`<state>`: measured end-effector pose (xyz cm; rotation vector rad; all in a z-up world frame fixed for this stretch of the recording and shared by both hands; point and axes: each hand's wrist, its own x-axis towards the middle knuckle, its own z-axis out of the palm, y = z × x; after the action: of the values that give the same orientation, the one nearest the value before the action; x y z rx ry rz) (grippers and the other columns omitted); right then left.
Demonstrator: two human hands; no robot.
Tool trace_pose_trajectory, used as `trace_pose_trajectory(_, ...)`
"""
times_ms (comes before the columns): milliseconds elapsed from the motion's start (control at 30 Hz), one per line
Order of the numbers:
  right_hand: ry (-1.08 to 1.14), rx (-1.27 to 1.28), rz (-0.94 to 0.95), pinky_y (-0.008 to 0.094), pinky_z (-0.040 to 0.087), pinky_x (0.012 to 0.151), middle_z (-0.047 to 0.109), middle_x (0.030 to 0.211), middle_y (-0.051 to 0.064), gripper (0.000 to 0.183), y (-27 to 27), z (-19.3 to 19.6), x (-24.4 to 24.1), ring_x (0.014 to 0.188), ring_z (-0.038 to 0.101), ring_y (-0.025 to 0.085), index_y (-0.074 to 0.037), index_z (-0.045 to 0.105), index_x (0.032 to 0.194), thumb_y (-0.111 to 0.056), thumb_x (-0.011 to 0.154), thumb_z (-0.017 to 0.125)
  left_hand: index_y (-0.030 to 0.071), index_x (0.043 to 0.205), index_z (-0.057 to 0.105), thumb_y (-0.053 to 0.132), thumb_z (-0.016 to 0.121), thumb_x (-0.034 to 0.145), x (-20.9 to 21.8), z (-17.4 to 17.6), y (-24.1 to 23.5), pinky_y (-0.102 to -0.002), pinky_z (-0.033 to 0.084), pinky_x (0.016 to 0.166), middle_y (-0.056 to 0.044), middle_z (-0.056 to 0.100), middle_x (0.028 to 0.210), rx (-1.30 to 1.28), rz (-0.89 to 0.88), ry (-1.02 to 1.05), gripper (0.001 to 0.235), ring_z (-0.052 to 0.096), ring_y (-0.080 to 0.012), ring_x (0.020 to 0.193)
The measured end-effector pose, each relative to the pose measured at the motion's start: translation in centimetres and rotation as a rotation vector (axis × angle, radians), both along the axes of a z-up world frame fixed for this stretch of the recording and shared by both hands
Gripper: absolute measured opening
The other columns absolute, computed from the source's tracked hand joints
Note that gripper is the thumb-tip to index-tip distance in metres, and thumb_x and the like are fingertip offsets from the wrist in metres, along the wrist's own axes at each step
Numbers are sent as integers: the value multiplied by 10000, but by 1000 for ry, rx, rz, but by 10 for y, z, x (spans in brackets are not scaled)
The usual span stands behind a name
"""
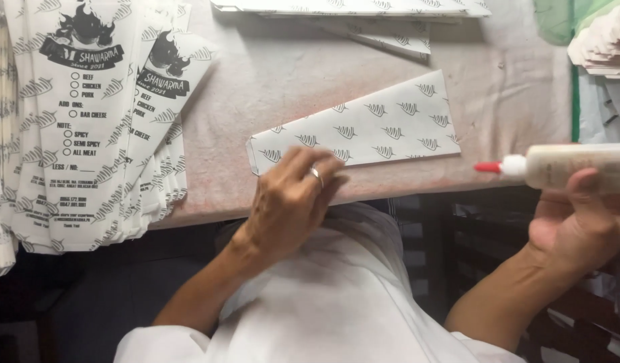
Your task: Applying liquid glue from a bottle onto paper strips and folding them to seal them.
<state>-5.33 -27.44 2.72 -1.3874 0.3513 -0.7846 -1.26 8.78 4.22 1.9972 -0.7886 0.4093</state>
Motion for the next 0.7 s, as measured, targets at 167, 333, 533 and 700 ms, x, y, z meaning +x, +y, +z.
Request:
trace_pose_trajectory(167,-166,-211,144,601,551,1243,466,1482,165,541,1,-24,-6,1444,484,340,-121,490,1480,75,1050,754,-15,923,638,-20,744,940,24,-17,-2,-432,559,732,-164,690,1057,281,124,-203,108,658,-340,972)
trace_pose_trajectory(333,-354,-412,105,656,426,1169,408,1449,290,716,12,-50,3,1326,416,448,-63,415,1439,345,896,639,-6,893,634,-33,699,977,26,-16,3,-399,534,621,-128,674,988,325,93,-232,110,658,-299,946)
trace_pose_trajectory(533,-221,-464,98,417,543,788,521,1120,116,535,39,-42,9,987,548,265,9,520,1201,-107,827,885,-40,971,644,-134,702,921,29,-21,9,-375,572,616,-133,646,1034,401,32,-284,122,663,-293,1005)
trace_pose_trajectory(700,-152,-353,71,413,529,762,522,1019,118,666,61,-38,16,927,537,243,32,534,1242,-93,734,947,-21,983,652,-127,721,889,36,-24,10,-386,596,657,-156,719,1046,395,16,-224,158,718,-315,1031)
